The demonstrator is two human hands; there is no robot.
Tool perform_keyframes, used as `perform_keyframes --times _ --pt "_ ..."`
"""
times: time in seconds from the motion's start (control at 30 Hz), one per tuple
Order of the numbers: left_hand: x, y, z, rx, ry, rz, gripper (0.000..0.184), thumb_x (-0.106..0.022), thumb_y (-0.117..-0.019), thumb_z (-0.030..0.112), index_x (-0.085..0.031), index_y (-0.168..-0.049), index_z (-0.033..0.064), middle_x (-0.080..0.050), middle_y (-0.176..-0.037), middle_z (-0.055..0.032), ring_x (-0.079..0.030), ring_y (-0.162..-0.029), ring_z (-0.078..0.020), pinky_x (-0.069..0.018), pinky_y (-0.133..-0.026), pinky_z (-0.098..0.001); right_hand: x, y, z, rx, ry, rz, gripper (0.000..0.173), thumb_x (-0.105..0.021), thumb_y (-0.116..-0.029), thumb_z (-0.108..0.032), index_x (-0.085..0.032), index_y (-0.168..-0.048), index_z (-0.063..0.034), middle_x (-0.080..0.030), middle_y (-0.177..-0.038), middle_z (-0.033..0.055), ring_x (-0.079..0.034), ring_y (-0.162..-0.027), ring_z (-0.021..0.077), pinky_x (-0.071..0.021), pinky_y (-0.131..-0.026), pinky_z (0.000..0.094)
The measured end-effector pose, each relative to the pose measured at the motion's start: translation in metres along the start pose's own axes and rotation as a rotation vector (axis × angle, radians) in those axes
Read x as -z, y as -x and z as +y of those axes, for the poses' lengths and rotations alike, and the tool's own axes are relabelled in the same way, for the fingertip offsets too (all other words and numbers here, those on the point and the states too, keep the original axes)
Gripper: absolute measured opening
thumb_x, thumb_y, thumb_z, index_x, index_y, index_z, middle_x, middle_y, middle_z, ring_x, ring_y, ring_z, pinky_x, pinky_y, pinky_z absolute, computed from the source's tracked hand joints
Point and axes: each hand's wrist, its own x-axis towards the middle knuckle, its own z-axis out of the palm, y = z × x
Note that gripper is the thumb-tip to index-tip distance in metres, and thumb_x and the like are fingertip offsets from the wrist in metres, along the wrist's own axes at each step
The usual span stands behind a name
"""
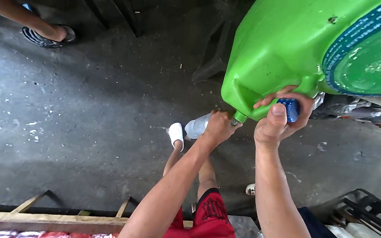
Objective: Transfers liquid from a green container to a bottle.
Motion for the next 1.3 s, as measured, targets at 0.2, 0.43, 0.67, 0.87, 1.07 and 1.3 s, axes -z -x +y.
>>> perform_keyframes --times 0.2,0.43,0.67,0.87,1.07,1.3 --pt "0.001 0.0 0.0 0.055 0.011 -0.046 0.031 -0.073 -0.094 0.034 -0.074 -0.102 0.0036 -0.074 -0.095 -0.0144 -0.069 -0.098 -0.03 -0.0472 -0.101 -0.0529 0.0 0.002 0.0 0.017 0.039 -0.022 0.027 -0.068 -0.0956 -0.045 -0.063 -0.114 -0.027 -0.064 -0.103 -0.0097 -0.065 -0.078 0.0066 -0.0597 -0.063 0.0272" --pt "-0.001 0.002 -0.006 0.056 -0.017 -0.05 0.031 -0.073 -0.0941 0.033 -0.074 -0.096 0.0025 -0.073 -0.093 -0.015 -0.07 -0.096 -0.0311 -0.0483 -0.099 -0.0537 -0.003 0.011 0.001 -0.006 0.013 -0.015 0.029 -0.07 -0.0945 -0.045 -0.063 -0.117 -0.0279 -0.064 -0.105 -0.0102 -0.066 -0.079 0.0068 -0.0606 -0.065 0.0276" --pt "-0.008 0.003 -0.013 -0.023 -0.032 0.029 0.027 -0.076 -0.0914 0.029 -0.074 -0.095 0.003 -0.073 -0.089 -0.0145 -0.071 -0.091 -0.0306 -0.0506 -0.094 -0.0542 -0.003 0.015 0.001 -0.013 0.023 -0.007 0.029 -0.069 -0.0947 -0.044 -0.062 -0.117 -0.0274 -0.064 -0.105 -0.0105 -0.066 -0.079 0.0067 -0.0603 -0.064 0.0274" --pt "-0.007 0.005 -0.016 0.002 -0.046 0.007 0.028 -0.076 -0.0917 0.029 -0.074 -0.092 0.0018 -0.073 -0.087 -0.0153 -0.071 -0.089 -0.0316 -0.0514 -0.092 -0.0539 -0.003 0.021 0.002 -0.02 0.011 -0.022 0.03 -0.07 -0.0943 -0.044 -0.063 -0.118 -0.0284 -0.064 -0.104 -0.0101 -0.066 -0.08 0.0075 -0.0611 -0.065 0.0285" --pt "-0.011 0.005 -0.022 -0.01 -0.045 0.01 0.028 -0.076 -0.092 0.032 -0.074 -0.094 0.0038 -0.073 -0.086 -0.013 -0.071 -0.088 -0.0292 -0.051 -0.093 -0.0532 -0.004 0.021 0.001 -0.01 0.017 -0.028 0.03 -0.069 -0.0947 -0.044 -0.062 -0.118 -0.0273 -0.064 -0.103 -0.0098 -0.066 -0.078 0.0072 -0.061 -0.065 0.0285" --pt "-0.007 0.005 -0.02 0.04 -0.044 -0.034 0.029 -0.075 -0.0926 0.033 -0.074 -0.098 0.0042 -0.073 -0.09 -0.014 -0.07 -0.093 -0.0301 -0.0492 -0.098 -0.0541 -0.003 0.025 0.002 -0.014 0.044 -0.043 0.029 -0.068 -0.0956 -0.046 -0.061 -0.118 -0.0276 -0.063 -0.102 -0.0098 -0.066 -0.08 0.0079 -0.0612 -0.066 0.0294"
